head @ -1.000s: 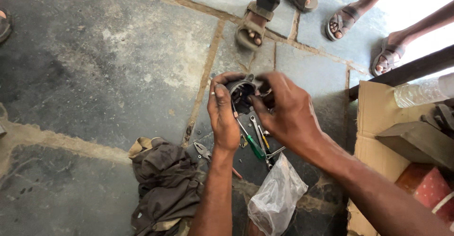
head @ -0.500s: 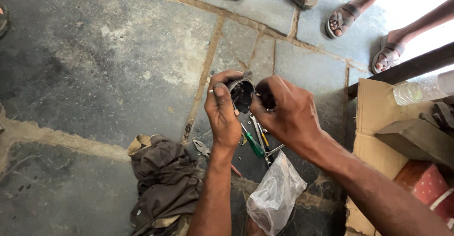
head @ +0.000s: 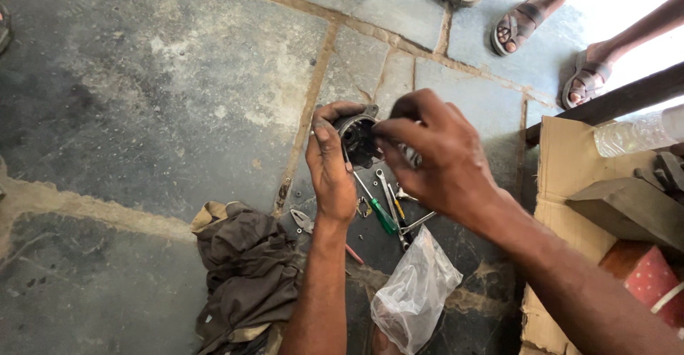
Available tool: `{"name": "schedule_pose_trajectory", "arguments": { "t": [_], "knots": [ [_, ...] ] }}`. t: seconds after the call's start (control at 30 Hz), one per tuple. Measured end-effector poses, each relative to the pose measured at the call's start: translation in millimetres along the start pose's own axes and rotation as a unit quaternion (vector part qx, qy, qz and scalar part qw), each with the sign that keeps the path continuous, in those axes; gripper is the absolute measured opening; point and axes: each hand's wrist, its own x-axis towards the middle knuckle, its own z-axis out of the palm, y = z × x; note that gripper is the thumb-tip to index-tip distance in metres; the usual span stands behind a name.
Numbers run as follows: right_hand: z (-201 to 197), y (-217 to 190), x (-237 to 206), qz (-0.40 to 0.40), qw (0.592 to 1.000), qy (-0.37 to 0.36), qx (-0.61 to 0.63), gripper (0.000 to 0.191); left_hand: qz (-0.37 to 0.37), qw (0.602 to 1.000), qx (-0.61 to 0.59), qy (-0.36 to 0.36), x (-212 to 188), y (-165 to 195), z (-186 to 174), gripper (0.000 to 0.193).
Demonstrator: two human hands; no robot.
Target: The person sits on a tiled floor and uses a screwdriver to disassemble a cylindrical mechanical part. They remove internal components, manipulate them with their hands, and use the screwdriver to adjust or tighten parts within the assembly.
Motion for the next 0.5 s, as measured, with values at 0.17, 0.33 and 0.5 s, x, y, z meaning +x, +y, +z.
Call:
{"name": "schedule_pose_trajectory", "arguments": {
  "t": [0.17,0.33,0.5],
  "knots": [
    [1.8,-2.5,1.6,-0.004,0.997,-0.038,-0.069,0.015,0.01,0.999,0.021,-0.023,-3.4,-0.2,8.0,0.058],
    [8.6,5.3,-0.3,-0.079,0.985,-0.02,-0.153,0.012,-0.002,0.999,0.029,-0.031,-6.5,-6.6,9.0,0.055],
    [25.5,14.4,-10.0,-0.12,0.97,-0.019,-0.212,0.015,-0.026,0.999,0.027,-0.019,-9.3,-26.4,1.9,0.053]
  ]
}}
